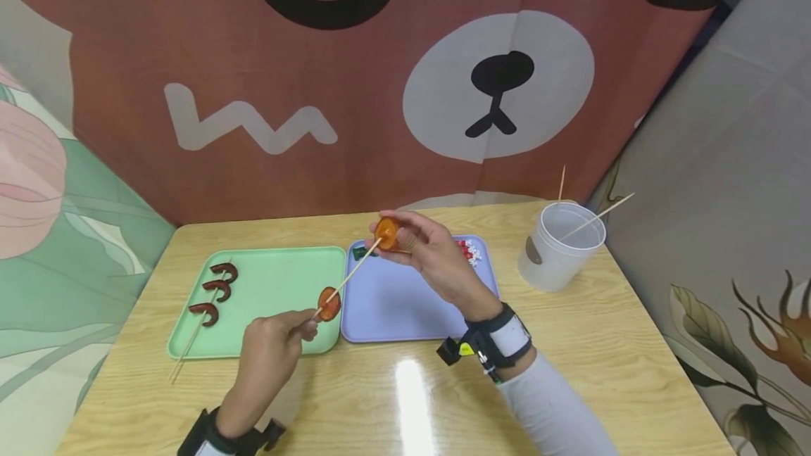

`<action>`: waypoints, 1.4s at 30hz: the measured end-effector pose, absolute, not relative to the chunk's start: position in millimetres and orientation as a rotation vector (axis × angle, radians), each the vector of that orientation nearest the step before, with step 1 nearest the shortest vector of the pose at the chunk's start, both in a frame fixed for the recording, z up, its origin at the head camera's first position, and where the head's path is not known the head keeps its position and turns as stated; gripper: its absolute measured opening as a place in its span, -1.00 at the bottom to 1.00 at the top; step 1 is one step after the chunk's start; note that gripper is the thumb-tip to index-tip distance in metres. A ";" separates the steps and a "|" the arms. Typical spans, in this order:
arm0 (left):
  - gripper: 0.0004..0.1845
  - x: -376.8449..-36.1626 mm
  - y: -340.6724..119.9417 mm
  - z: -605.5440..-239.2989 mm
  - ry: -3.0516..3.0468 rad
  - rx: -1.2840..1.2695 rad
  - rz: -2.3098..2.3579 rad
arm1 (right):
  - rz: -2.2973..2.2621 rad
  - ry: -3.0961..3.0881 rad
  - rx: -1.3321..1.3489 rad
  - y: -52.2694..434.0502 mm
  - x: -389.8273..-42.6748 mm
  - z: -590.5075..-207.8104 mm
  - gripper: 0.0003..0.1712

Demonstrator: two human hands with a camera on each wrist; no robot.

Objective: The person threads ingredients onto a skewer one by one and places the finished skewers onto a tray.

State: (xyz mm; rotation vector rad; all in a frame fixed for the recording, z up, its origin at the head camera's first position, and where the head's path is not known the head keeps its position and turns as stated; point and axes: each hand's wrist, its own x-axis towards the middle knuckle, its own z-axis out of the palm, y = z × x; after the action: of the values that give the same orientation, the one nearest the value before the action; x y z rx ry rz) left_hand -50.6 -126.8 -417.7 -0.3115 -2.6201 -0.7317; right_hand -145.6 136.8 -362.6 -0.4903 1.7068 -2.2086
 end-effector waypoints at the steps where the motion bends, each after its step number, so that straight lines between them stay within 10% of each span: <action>1: -0.81 -51.0 -126.0 -417.4 -2.619 -0.314 -0.735 | -2.212 1.698 -0.497 135.9 -145.2 -363.3 -0.41; 32: -0.86 -54.4 -119.2 -407.6 -2.520 -0.295 -0.672 | -1.967 1.926 -0.649 117.2 -131.0 -395.8 -0.44; 42: -0.84 -45.6 -160.1 -411.4 -2.595 -0.147 -0.645 | -0.514 2.846 -0.464 210.4 -143.5 -424.0 -0.43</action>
State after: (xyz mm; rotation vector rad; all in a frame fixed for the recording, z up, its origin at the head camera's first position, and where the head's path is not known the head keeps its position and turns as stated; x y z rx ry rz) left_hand -45.6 -160.1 -411.4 -0.1467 -2.5945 -0.6452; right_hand -143.5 210.4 -424.0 -0.4645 2.8463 -0.5142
